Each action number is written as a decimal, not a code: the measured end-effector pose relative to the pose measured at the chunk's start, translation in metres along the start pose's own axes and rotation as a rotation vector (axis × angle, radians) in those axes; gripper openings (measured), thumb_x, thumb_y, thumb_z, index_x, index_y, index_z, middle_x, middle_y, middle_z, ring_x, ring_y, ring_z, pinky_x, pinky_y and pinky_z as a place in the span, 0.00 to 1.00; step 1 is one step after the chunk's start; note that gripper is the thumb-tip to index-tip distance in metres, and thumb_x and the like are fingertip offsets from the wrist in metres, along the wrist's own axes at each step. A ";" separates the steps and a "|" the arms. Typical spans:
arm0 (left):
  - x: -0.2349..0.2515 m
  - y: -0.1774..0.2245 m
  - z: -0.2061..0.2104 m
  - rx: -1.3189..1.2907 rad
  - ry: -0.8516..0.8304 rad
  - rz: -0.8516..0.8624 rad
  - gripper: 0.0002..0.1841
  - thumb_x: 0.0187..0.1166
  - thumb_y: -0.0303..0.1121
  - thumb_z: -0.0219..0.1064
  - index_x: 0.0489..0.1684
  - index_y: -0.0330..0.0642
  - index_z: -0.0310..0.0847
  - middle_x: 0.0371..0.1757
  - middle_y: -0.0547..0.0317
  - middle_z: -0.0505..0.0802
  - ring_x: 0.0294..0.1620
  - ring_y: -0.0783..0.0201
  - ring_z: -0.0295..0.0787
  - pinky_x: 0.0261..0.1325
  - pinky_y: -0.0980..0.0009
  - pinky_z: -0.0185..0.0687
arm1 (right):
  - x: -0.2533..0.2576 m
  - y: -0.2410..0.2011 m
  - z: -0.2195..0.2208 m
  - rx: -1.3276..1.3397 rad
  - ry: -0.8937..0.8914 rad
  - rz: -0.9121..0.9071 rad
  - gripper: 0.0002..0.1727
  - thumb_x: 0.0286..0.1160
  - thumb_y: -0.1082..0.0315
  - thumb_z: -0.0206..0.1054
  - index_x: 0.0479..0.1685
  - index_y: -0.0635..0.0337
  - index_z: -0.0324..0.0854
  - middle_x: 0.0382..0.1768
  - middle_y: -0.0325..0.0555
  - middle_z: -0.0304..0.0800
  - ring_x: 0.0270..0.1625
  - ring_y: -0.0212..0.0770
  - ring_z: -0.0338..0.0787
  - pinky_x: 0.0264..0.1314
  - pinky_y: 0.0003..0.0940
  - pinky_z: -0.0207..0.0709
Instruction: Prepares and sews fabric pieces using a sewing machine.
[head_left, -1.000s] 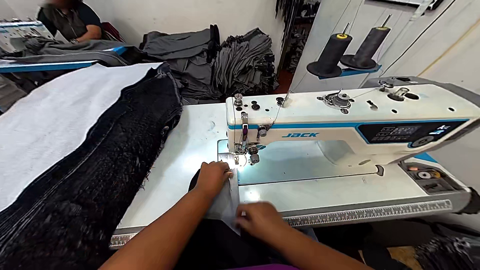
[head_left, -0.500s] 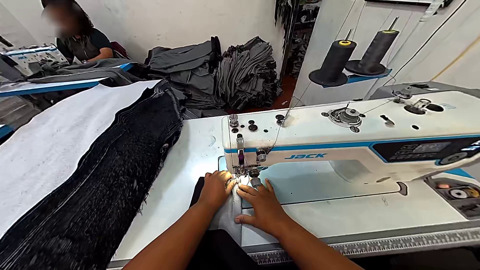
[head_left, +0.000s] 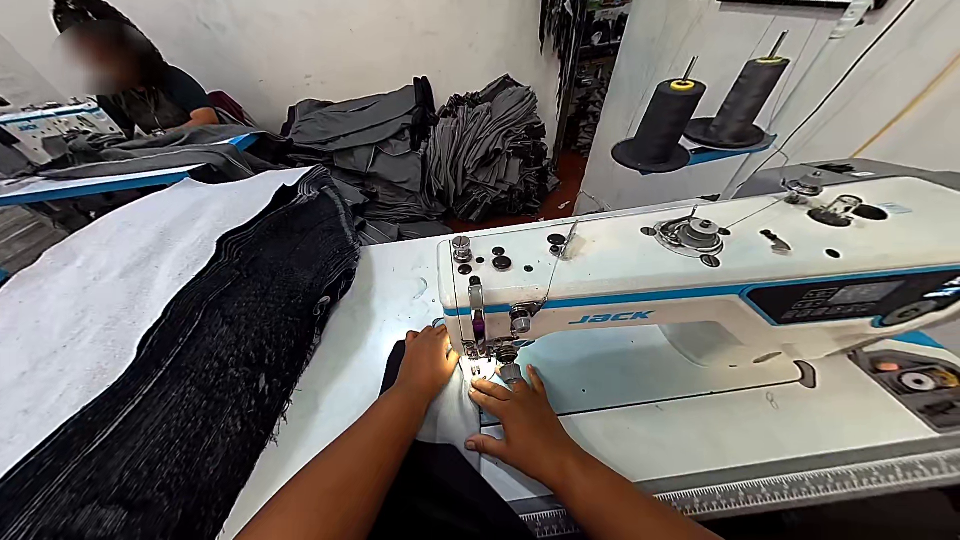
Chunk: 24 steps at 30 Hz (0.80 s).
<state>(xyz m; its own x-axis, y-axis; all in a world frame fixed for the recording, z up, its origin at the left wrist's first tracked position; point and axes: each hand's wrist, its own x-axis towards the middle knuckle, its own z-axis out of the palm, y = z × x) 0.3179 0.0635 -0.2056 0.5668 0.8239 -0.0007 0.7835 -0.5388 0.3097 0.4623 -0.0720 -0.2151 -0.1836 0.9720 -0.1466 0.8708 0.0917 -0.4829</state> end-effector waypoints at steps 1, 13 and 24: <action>0.005 -0.003 0.000 0.000 0.032 0.013 0.15 0.83 0.32 0.64 0.57 0.30 0.88 0.62 0.41 0.92 0.70 0.43 0.84 0.75 0.40 0.66 | 0.001 -0.001 0.000 0.002 0.007 -0.006 0.42 0.76 0.32 0.62 0.85 0.47 0.73 0.88 0.35 0.69 0.94 0.55 0.53 0.88 0.76 0.28; 0.019 -0.011 0.012 0.062 0.265 0.111 0.13 0.78 0.29 0.71 0.57 0.35 0.91 0.64 0.44 0.93 0.68 0.41 0.86 0.71 0.37 0.71 | 0.004 0.003 0.004 -0.001 -0.015 -0.029 0.39 0.79 0.36 0.61 0.87 0.44 0.71 0.89 0.32 0.67 0.96 0.51 0.50 0.90 0.74 0.27; -0.052 -0.008 -0.057 -0.065 -0.354 -0.201 0.27 0.86 0.51 0.65 0.49 0.27 0.84 0.46 0.36 0.89 0.52 0.43 0.87 0.62 0.46 0.79 | -0.049 -0.022 0.057 -0.024 0.239 -0.338 0.42 0.54 0.53 0.84 0.77 0.52 0.81 0.83 0.46 0.76 0.88 0.63 0.68 0.81 0.82 0.50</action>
<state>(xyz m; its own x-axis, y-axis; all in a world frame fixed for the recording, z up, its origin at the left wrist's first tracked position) 0.2677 0.0349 -0.1534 0.4655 0.7939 -0.3911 0.8764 -0.3518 0.3289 0.4259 -0.1339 -0.2460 -0.3527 0.9089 0.2224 0.7905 0.4166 -0.4490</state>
